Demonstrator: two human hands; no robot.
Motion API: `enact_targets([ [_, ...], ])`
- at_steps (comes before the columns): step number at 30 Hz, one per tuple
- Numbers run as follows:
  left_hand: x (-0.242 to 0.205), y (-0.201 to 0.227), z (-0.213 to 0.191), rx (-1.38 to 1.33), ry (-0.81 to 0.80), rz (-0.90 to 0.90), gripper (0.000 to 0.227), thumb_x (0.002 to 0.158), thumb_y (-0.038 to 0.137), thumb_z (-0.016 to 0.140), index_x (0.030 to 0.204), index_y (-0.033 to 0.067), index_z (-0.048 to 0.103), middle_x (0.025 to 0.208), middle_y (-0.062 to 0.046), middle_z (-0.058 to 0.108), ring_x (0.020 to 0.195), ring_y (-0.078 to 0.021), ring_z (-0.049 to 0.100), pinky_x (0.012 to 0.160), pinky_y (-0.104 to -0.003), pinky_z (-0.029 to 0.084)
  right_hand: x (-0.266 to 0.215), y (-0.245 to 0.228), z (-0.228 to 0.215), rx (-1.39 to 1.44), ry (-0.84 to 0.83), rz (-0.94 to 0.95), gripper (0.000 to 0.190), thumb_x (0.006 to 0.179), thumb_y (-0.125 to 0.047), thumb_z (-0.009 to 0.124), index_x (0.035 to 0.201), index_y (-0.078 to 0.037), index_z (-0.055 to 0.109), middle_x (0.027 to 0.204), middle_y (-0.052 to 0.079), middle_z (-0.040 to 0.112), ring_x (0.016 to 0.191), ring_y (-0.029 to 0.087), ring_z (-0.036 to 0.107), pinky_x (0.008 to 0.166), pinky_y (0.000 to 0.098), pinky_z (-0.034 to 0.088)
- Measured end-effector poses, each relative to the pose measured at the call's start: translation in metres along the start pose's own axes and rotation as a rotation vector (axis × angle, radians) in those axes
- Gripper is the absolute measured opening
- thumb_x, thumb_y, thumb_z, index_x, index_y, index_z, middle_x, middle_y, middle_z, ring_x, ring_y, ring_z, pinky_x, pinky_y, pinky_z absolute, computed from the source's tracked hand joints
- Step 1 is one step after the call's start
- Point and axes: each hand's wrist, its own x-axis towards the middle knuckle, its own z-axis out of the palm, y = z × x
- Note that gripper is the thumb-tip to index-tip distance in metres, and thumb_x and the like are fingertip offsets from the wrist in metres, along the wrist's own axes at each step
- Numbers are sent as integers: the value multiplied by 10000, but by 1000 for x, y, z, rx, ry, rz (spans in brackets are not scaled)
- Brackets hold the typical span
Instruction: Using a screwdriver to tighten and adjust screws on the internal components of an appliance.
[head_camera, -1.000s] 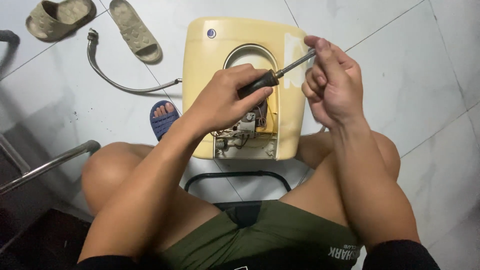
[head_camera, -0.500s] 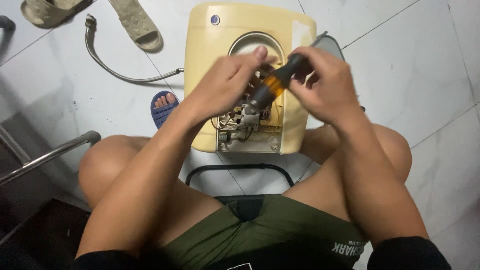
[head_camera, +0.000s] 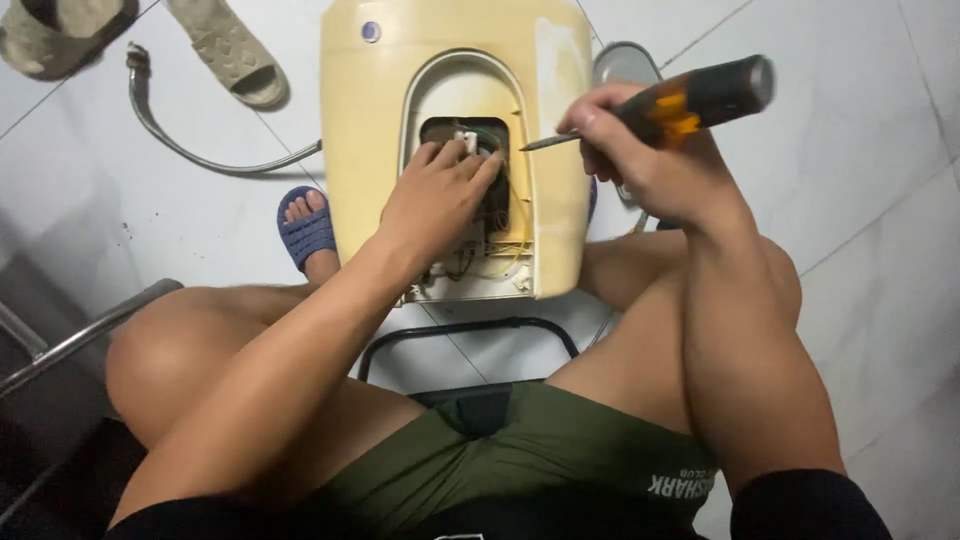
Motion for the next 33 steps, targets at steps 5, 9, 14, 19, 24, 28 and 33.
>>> enact_targets([
  [5,-2,60,-17,294,-197,-27,493,937,226,571,1404,68,558,1456,-172,554,1319,-310,503,1008,-460,455,3,11,-7,-46,15,-114,85,1033,-160,633,1055,-94,585,808,49,643,696,124,643,622,249,539],
  [9,-21,93,-6,381,-321,-177,587,1001,215,461,1563,53,419,1578,-194,458,1276,-280,482,915,-415,466,12,22,-13,-389,-48,-455,261,1014,-275,759,1144,-94,623,1052,82,667,886,247,634,783,375,494],
  [14,-25,100,0,351,-352,-200,594,1004,228,429,1573,60,402,1617,-172,410,1241,-251,468,873,-410,433,21,18,2,-272,-221,-350,242,937,-269,779,1133,-136,734,1094,82,755,956,215,716,849,334,546],
  [19,-24,94,2,332,-348,-211,577,1030,232,383,1589,90,384,1631,-153,397,1145,-231,460,817,-381,401,32,15,18,-237,-180,-122,235,874,-286,845,1055,-156,771,1075,15,761,1015,178,713,910,328,526],
  [24,-24,88,6,264,-395,-197,671,984,286,457,1600,51,333,1651,-158,348,1287,-236,428,904,-412,442,33,4,20,-315,-179,-41,193,919,-262,783,1079,-189,703,1017,-25,742,937,143,662,806,293,487],
  [28,-26,88,13,235,-322,-218,626,1007,284,433,1581,42,377,1633,-156,386,1275,-229,443,922,-434,445,35,8,23,-295,-182,-21,187,913,-230,779,1068,-173,689,991,-32,737,908,114,670,832,273,509],
  [33,-26,89,13,261,-267,-208,573,1019,251,398,1556,54,436,1604,-164,437,1195,-238,472,858,-399,421,31,11,23,-341,-191,-109,160,885,-221,742,1039,-187,716,988,-34,740,932,130,656,814,286,461],
])
